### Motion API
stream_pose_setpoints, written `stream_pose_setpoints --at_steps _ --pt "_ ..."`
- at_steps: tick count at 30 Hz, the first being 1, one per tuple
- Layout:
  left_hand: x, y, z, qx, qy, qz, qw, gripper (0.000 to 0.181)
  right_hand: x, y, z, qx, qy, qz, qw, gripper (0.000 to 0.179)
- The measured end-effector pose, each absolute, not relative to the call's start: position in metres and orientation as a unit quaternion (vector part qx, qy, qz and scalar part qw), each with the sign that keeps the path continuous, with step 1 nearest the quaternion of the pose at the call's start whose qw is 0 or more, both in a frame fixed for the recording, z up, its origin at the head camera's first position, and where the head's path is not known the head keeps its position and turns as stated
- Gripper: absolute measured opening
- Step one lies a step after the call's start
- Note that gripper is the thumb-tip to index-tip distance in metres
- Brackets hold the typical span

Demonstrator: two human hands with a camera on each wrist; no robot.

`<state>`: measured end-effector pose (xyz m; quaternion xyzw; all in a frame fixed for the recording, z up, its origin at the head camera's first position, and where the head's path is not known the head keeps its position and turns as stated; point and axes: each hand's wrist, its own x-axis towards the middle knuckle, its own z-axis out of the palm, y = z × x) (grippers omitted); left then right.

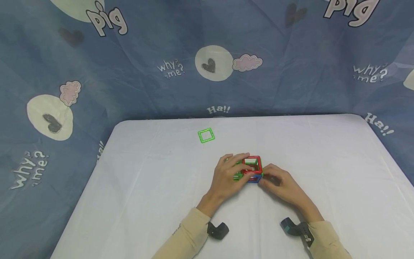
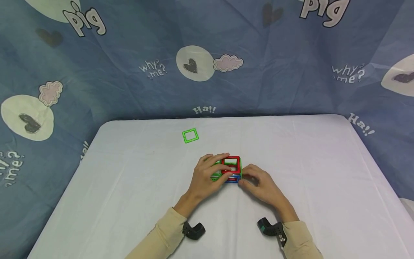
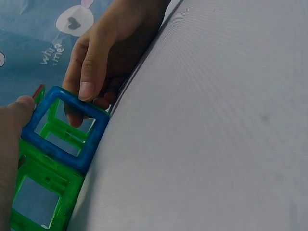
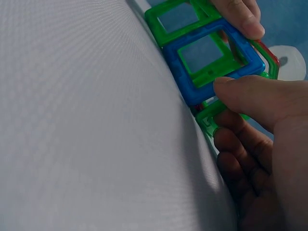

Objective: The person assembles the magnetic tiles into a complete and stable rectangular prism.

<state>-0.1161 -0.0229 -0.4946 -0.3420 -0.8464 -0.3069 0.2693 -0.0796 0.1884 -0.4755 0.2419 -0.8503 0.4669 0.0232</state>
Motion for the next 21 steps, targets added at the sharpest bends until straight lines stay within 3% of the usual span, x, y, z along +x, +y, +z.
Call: stream_pose_setpoints --at_steps 21 --pt "-0.1156 -0.0227 -0.4949 -0.340 -0.854 -0.302 0.254 0.016 -0.0794 0.1880 -0.4757 0.241 -0.852 0.464 0.024 0.020"
